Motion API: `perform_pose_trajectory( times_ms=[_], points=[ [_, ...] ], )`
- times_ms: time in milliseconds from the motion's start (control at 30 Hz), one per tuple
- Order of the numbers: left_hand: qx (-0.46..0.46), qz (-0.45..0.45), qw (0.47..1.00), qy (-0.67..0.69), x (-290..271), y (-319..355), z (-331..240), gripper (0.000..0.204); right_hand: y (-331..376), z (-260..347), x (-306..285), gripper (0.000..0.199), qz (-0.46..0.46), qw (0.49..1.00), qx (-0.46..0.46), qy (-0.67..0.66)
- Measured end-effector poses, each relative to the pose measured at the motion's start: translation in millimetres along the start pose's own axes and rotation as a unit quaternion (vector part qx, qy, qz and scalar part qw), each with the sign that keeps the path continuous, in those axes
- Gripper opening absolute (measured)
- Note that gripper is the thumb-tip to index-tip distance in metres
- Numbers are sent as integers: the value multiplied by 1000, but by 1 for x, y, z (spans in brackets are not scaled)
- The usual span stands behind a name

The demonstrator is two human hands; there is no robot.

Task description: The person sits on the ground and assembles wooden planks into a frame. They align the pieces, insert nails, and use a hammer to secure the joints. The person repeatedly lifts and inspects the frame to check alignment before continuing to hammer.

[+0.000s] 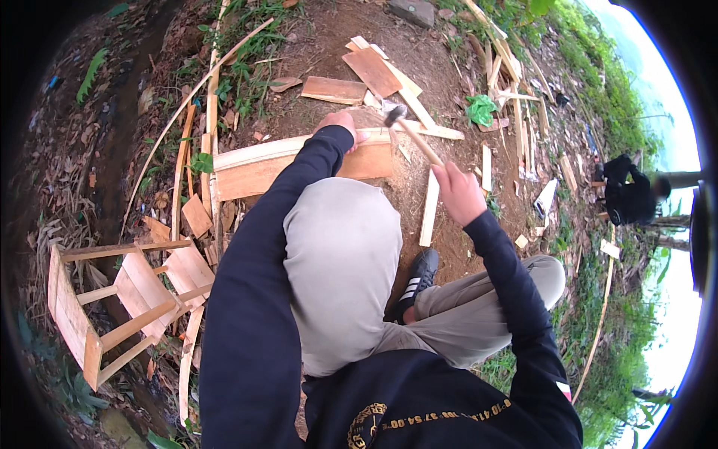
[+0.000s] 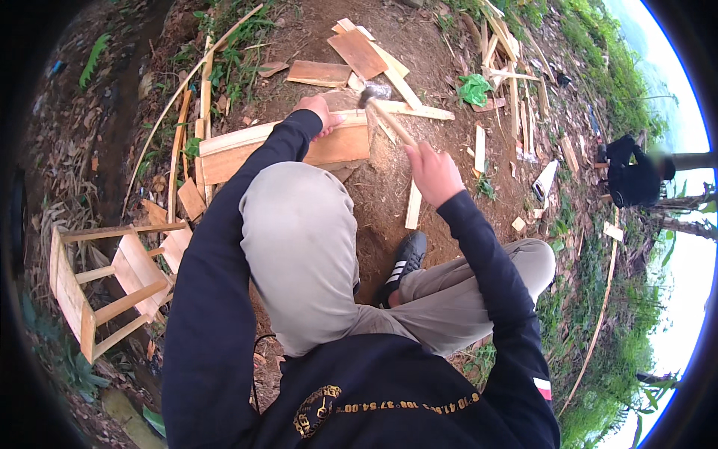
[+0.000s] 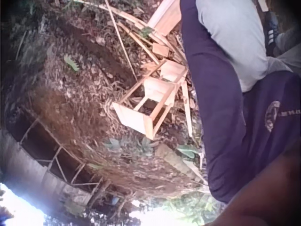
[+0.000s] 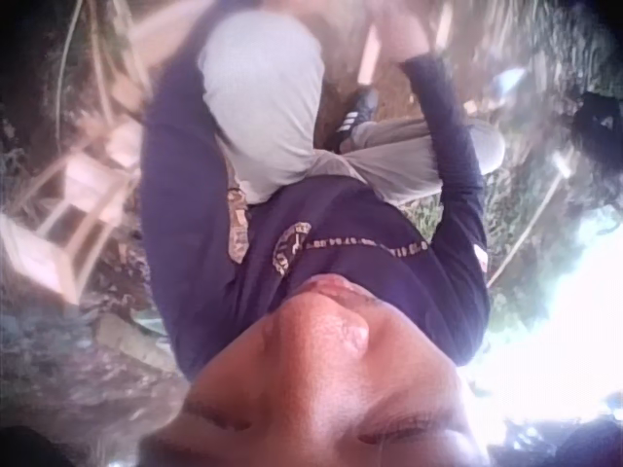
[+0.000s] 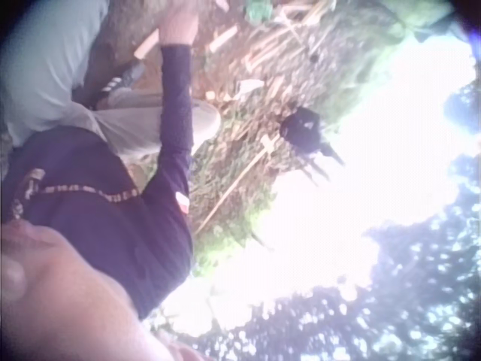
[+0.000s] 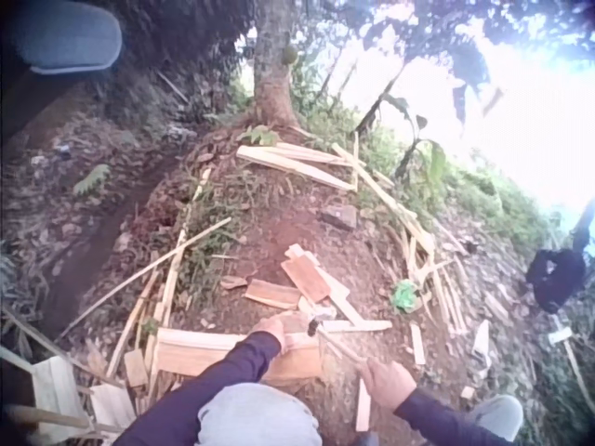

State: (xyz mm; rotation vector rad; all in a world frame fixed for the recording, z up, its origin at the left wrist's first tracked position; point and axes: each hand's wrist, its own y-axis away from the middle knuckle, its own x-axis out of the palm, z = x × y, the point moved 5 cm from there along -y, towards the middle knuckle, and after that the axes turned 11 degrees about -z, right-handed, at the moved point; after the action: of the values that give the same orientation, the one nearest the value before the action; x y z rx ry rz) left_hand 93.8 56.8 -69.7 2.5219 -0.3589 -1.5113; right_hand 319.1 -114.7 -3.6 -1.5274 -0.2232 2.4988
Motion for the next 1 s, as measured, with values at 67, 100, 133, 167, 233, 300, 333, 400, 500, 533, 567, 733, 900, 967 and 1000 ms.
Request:
perform_pose_trajectory(
  times_ms=[67,100,133,167,233,300,333,400,500,533,567,733,900,967,1000],
  points=[
    [53,-91,991,-87,-9,0,3,55,9,-9,2,33,-63,994,27,-81],
    [69,-84,990,-88,-12,9,-4,65,16,-18,0,37,-73,991,70,-83],
    [89,-127,980,-120,-21,17,-11,69,16,-27,-1,37,-68,991,83,-84],
    [114,-169,967,-152,-32,28,-18,73,18,-34,-4,38,-66,989,99,-85],
    [91,-194,964,-155,-45,34,-13,85,20,-41,-7,40,-60,984,140,-91],
    [11,-218,967,-132,-52,36,22,93,15,-32,-8,40,-72,984,124,-109],
    [17,-251,957,-146,-46,35,33,92,17,-32,-5,41,-77,983,123,-114],
    [-48,-124,984,-115,-41,24,49,91,17,-29,-4,41,-77,977,142,-136],
    [6,-104,985,-135,-34,16,52,94,16,-27,0,42,-85,976,143,-141],
    [20,-95,988,-123,-29,10,56,87,16,-26,1,42,-89,977,138,-138],
    [27,-133,986,-92,-22,8,63,84,14,-20,-1,42,-89,978,123,-142],
    [92,-207,971,72,2,2,77,65,15,-20,-8,39,-118,975,108,-157],
    [55,73,844,528,-7,-30,129,44,12,-20,-12,40,-104,966,141,-190],
    [66,274,763,582,-32,-28,135,33,12,-12,-12,41,-97,961,150,-211],
    [86,380,721,573,-43,-22,113,30,14,-18,-15,42,-107,958,160,-215]
  ],
)
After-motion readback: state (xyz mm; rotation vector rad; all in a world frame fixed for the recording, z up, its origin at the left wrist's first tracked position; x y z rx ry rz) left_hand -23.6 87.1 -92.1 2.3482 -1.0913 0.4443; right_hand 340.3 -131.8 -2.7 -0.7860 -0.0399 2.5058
